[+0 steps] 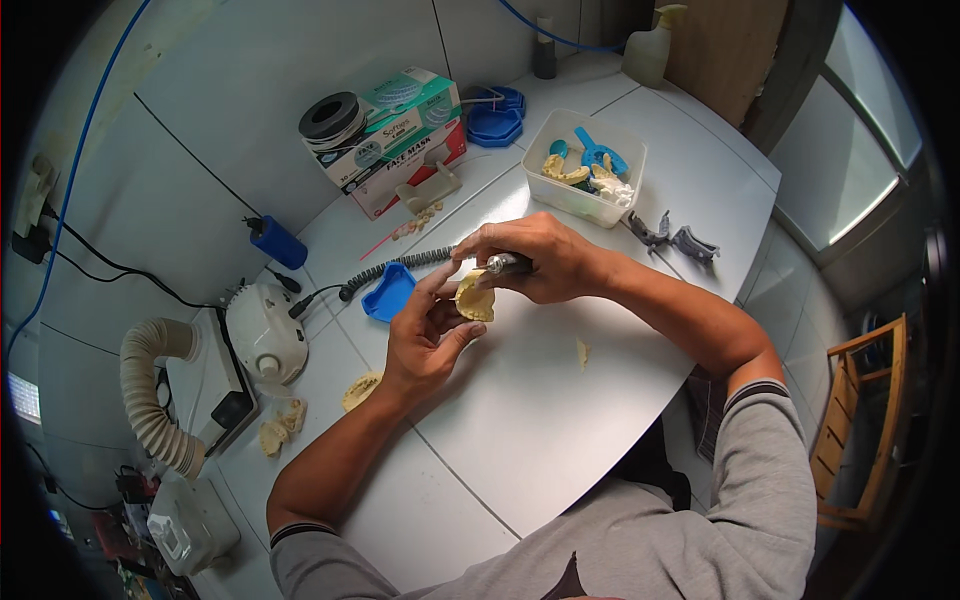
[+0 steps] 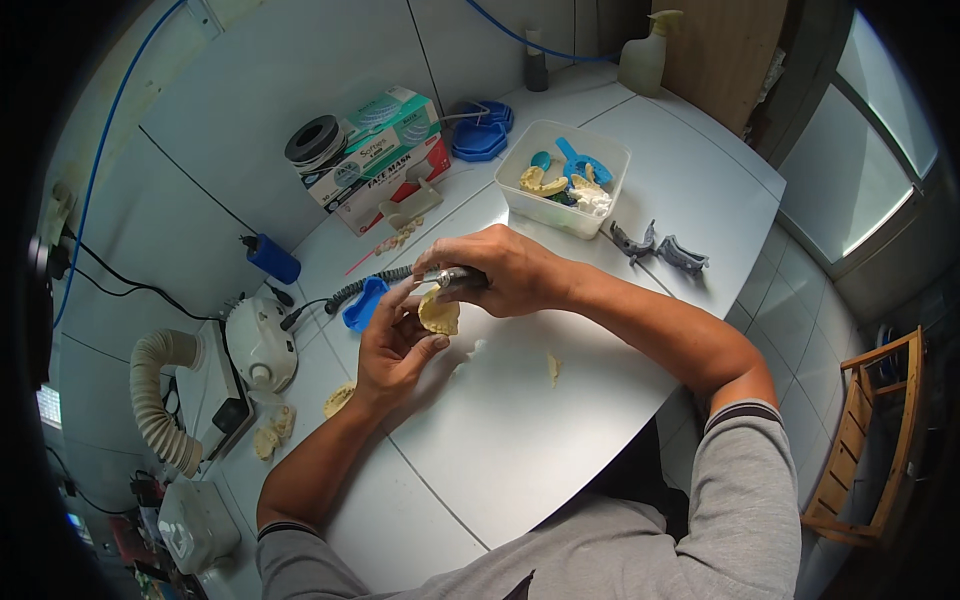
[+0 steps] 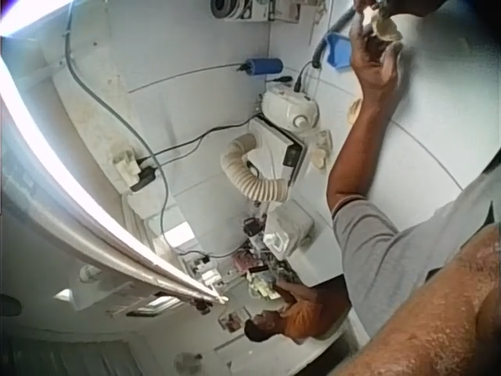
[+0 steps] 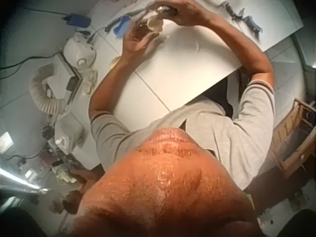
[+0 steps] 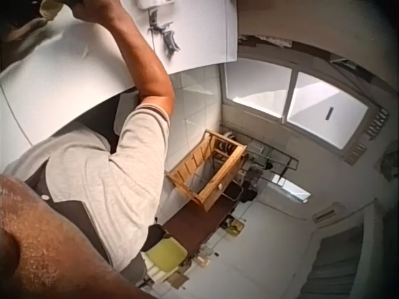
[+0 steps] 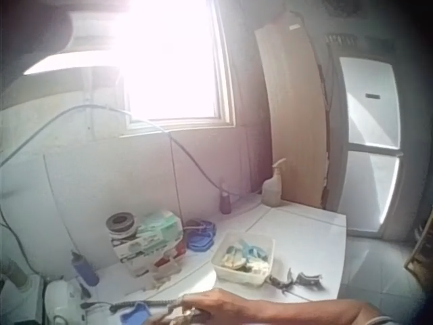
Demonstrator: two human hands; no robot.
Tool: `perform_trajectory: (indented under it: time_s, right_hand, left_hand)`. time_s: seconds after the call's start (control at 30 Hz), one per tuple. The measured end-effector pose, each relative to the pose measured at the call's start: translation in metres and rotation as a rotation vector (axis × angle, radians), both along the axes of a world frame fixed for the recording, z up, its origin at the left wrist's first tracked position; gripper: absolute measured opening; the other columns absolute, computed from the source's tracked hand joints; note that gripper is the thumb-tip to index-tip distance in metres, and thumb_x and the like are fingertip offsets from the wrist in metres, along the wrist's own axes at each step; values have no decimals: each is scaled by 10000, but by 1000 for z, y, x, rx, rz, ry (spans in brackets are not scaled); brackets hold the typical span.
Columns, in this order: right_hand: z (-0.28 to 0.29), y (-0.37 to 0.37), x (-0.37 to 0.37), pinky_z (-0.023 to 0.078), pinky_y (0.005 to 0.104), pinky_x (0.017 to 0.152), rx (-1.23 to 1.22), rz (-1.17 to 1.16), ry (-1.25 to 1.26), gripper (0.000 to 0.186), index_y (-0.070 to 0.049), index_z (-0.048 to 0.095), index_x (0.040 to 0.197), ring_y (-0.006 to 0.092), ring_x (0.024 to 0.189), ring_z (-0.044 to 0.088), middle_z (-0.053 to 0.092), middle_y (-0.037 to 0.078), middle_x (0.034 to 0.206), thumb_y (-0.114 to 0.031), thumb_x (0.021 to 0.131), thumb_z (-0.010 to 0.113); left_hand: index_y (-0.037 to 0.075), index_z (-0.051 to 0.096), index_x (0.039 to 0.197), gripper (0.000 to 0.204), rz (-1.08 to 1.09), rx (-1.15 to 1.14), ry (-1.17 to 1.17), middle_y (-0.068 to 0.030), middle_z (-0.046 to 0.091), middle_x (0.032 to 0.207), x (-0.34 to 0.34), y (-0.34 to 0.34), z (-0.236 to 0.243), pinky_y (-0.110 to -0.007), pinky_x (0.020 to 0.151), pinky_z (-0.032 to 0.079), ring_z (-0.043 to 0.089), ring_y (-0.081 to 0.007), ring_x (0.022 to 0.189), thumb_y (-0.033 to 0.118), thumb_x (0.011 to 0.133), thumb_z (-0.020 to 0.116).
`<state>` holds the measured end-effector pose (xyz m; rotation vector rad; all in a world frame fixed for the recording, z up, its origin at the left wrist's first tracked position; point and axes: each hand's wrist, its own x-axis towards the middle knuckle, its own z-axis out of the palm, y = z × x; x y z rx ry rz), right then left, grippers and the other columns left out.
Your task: The recorder is using a dental handpiece to trim and shape a plaster dental model.
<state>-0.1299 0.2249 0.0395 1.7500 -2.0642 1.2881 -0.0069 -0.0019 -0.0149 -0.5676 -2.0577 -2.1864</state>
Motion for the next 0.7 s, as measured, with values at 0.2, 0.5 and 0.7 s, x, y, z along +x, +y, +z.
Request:
perform_trajectory:
  time_s: [0.2, 0.5, 0.7]
  right_hand:
    - [-3, 1, 6, 642, 422, 780, 70, -24, -170, 511, -100, 694, 1334, 337, 910, 811, 806, 141, 990, -28, 857, 864]
    - [-2, 32, -1, 588, 451, 692, 248, -192, -55, 304, -95, 718, 1111, 346, 821, 766, 778, 99, 902, -105, 842, 859]
    - [-1, 34, -2, 561, 476, 668, 539, -196, -64, 227, -94, 704, 932, 358, 768, 740, 746, 91, 829, -262, 870, 844]
  left_hand:
    - [36, 449, 1607, 726, -45, -125, 16, -122, 585, 1379, 0, 2, 5, -367, 1061, 592, 685, -225, 1235, -151, 957, 714]
    - [16, 561, 1508, 688, -25, -285, 55, -140, 525, 1372, 3, -1, 16, -367, 1137, 593, 628, -233, 1292, -215, 875, 698]
    - [33, 548, 1504, 714, -7, -368, 35, -117, 493, 1337, 4, -2, 15, -354, 1140, 592, 616, -211, 1259, -204, 857, 733]
